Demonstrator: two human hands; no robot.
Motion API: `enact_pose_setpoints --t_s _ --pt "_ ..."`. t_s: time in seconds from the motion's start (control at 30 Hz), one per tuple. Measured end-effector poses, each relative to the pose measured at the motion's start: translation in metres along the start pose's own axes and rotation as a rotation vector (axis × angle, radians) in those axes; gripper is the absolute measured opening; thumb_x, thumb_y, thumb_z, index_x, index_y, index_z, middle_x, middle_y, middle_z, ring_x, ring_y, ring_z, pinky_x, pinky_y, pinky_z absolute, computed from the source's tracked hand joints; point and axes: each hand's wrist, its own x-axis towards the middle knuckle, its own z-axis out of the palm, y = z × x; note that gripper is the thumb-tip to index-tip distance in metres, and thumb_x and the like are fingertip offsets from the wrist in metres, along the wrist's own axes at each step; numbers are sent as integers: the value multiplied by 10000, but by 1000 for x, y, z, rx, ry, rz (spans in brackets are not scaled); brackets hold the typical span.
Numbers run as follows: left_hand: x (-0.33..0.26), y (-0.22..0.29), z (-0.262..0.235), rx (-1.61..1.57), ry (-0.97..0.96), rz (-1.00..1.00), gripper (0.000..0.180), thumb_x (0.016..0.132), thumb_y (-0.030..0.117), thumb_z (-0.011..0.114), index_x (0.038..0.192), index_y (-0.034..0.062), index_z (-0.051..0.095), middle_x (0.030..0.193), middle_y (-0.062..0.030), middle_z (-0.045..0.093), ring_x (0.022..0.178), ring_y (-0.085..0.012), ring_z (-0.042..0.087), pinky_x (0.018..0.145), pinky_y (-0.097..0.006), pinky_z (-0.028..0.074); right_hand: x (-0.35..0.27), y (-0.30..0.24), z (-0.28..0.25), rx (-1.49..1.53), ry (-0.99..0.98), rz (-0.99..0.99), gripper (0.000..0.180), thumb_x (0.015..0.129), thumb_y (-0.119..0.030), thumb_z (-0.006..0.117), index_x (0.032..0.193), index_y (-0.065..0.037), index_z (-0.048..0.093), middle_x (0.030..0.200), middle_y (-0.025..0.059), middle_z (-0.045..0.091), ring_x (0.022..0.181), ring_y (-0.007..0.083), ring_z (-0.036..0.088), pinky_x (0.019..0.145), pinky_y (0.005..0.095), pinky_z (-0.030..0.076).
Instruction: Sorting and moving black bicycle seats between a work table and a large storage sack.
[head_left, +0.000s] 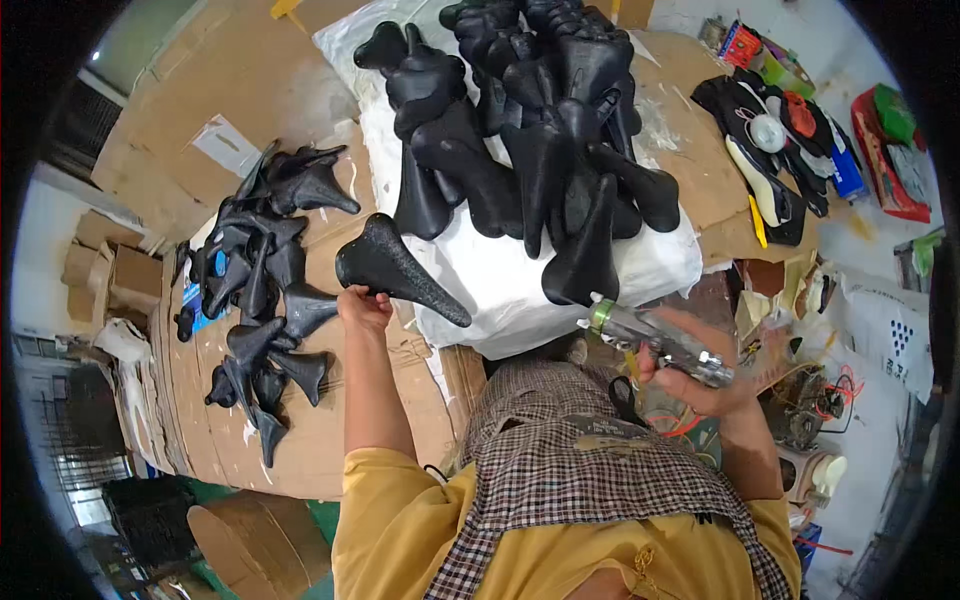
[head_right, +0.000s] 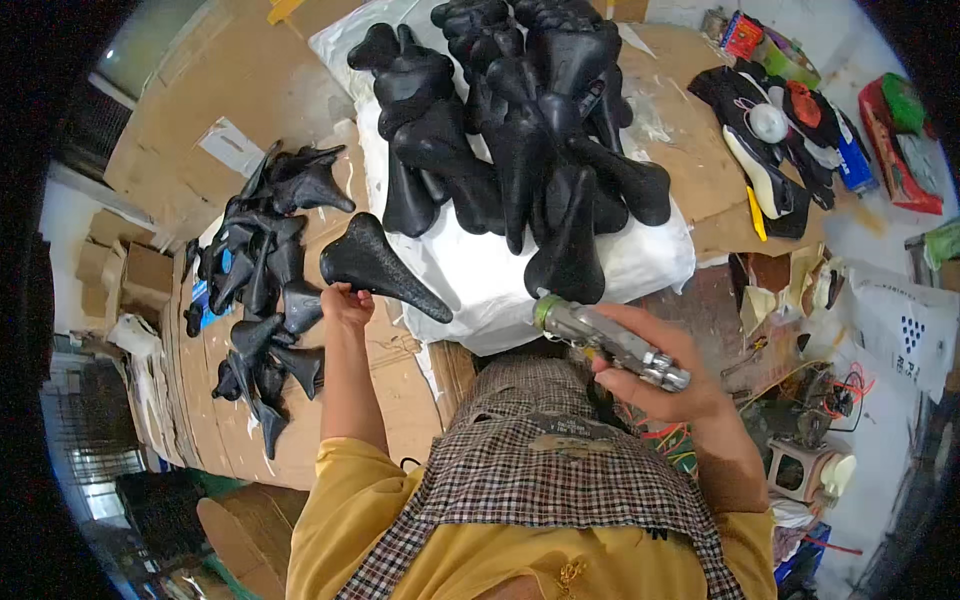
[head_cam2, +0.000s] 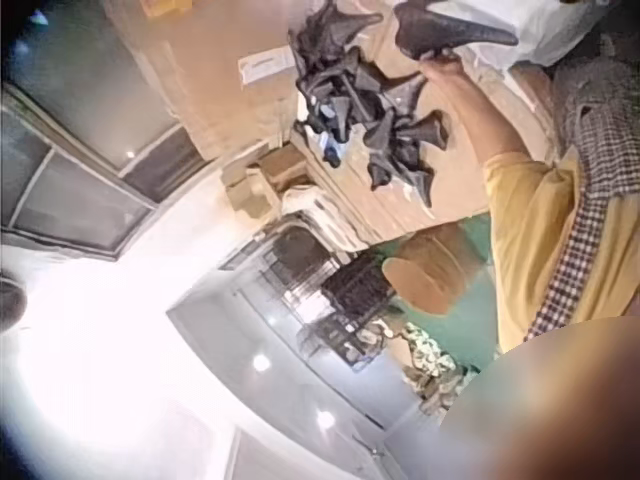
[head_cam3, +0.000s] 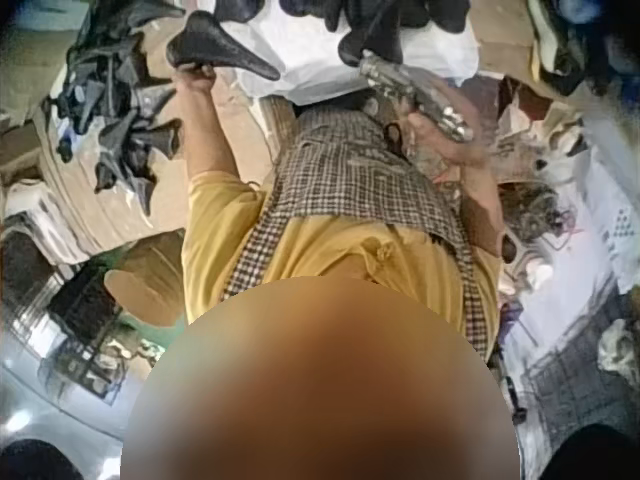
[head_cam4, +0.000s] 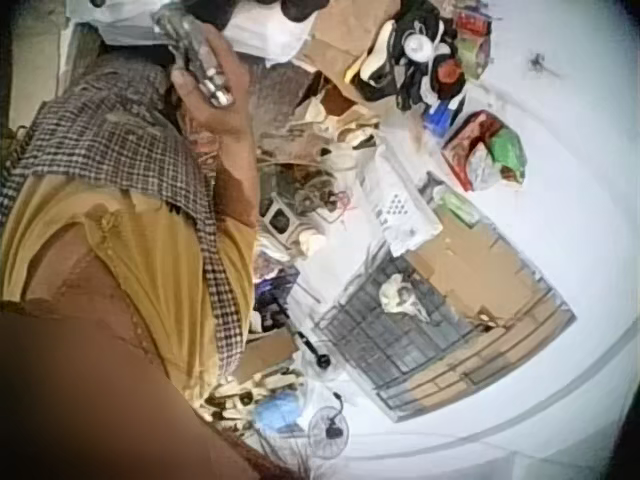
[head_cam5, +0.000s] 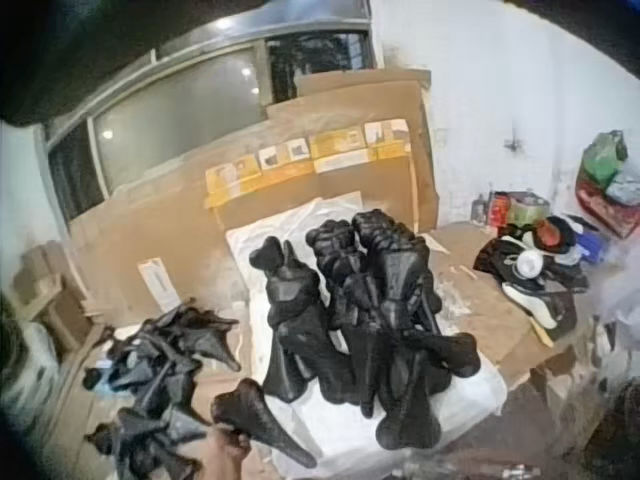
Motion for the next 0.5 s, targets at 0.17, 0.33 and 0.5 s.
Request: enact_pose_setpoints --t_s 0.17,0.33,0.5 --pt "-6 -2 13 148 94 73 92 687 91 447 724 106 364 622 -59 396 449 -202 426 393 -303 342 -16 -8 -12 9 7 -3 538 722 -39 642 1229 -4 463 904 68 610 801 102 580 714 242 464" --pt "-9 -16 34 379 106 149 76 700 94 469 753 86 416 618 -60 395 449 -208 446 407 -313 357 -23 0 -14 24 144 20 537 736 -55 649 1233 2 455 897 67 615 796 112 588 716 251 477" --pt "-8 14 27 -178 -58 419 228 855 240 474 845 14 507 719 -84 531 658 -247 556 838 -428 475 -54 20 -32 102 282 26 614 752 -71 669 1288 10 380 929 80 603 828 138 596 750 271 489"
